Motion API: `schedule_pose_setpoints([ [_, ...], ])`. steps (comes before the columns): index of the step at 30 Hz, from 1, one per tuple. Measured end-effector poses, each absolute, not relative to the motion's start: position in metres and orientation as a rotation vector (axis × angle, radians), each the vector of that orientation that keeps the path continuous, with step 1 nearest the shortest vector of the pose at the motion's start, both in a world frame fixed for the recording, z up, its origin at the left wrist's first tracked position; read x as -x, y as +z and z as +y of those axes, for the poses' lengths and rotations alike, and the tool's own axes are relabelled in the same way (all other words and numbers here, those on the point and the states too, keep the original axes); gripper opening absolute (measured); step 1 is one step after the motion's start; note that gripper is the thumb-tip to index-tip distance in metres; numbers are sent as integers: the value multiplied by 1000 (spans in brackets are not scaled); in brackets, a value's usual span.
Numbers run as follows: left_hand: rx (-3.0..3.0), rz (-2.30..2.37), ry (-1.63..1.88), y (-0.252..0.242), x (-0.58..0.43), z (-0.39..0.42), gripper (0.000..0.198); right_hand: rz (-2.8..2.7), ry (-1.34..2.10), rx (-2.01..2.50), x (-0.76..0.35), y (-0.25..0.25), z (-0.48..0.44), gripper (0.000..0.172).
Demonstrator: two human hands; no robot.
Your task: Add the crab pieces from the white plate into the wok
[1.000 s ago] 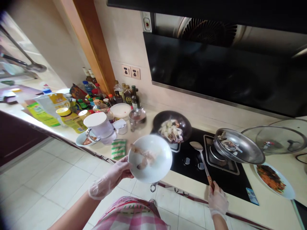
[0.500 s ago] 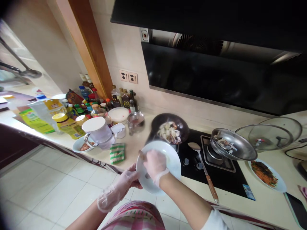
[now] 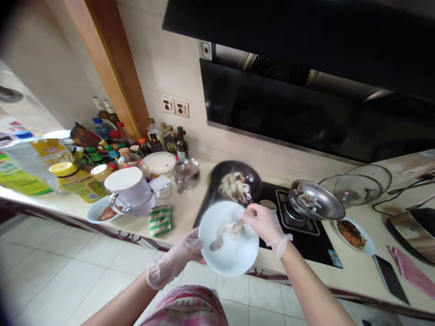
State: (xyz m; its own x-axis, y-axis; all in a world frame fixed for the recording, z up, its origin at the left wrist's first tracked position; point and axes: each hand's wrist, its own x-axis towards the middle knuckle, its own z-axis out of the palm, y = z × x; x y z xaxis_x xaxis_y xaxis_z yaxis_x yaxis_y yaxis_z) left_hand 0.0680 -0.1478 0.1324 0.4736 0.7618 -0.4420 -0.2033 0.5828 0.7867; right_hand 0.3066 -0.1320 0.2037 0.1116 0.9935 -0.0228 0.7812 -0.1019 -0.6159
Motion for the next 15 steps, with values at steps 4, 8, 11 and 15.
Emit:
schedule_pose_setpoints([
  [4, -739, 884, 655, 128, -73, -138, 59, -1584, 639, 1897, -332, 210, -135, 25],
  [8, -732, 933, 654, 124, -82, -127, 58, -1402, 581, 1824, -360, 217, -120, 30],
  [11, -721, 932, 659, 126, -85, -123, 52, -1283, 510, 1834, -388, 218, -91, 35],
  [15, -692, 981, 694, 127, -84, -126, 48, -1307, 400, 1946, -417, 204, -34, 33],
])
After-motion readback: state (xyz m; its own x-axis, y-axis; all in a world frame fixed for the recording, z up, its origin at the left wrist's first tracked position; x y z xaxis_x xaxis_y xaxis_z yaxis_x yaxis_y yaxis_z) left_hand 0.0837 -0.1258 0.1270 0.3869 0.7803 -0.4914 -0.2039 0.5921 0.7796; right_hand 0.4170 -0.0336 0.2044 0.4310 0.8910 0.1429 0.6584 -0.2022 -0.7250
